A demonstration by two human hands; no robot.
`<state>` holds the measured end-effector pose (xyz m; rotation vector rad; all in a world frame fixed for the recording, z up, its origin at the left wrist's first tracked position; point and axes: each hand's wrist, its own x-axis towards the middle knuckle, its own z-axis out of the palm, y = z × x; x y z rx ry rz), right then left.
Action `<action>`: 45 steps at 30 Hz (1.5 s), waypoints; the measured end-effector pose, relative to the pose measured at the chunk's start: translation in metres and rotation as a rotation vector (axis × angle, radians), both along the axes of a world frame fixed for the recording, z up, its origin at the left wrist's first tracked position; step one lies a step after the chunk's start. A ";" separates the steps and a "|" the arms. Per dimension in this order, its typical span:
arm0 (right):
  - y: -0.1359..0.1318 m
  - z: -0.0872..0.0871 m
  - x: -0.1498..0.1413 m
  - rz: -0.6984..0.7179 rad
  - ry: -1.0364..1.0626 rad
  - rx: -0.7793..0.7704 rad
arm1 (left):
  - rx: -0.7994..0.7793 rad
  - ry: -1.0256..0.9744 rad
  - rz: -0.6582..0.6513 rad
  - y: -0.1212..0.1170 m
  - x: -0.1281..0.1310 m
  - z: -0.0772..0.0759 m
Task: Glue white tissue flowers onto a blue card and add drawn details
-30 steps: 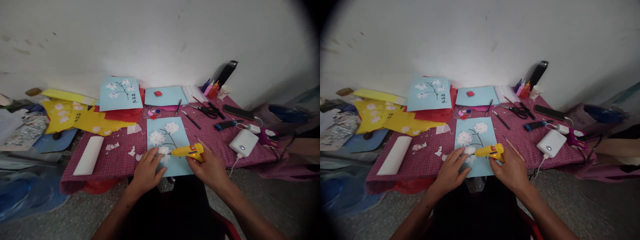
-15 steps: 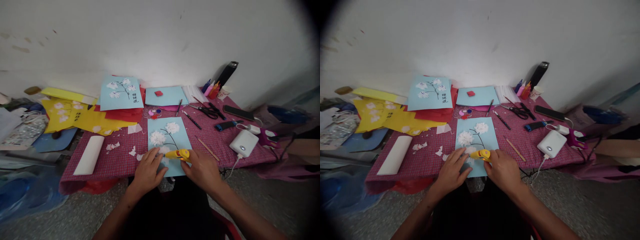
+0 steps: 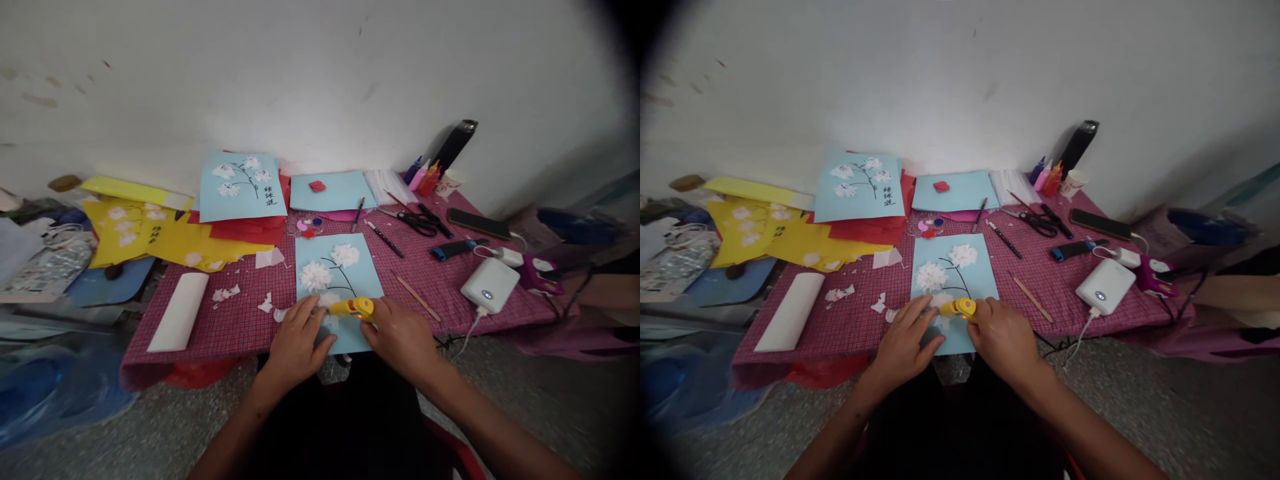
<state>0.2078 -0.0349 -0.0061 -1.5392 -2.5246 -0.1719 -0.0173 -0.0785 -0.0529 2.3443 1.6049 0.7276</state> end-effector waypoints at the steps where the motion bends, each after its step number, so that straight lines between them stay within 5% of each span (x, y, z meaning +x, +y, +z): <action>1: 0.000 0.000 0.000 0.002 0.000 0.000 | -0.002 0.001 0.001 0.000 0.000 0.000; 33: -0.002 0.012 0.008 -0.039 0.020 -0.019 | 0.001 0.018 0.004 0.000 0.000 -0.001; 45: -0.002 0.005 0.008 -0.101 0.015 -0.084 | 0.012 -0.001 0.006 0.000 0.001 -0.004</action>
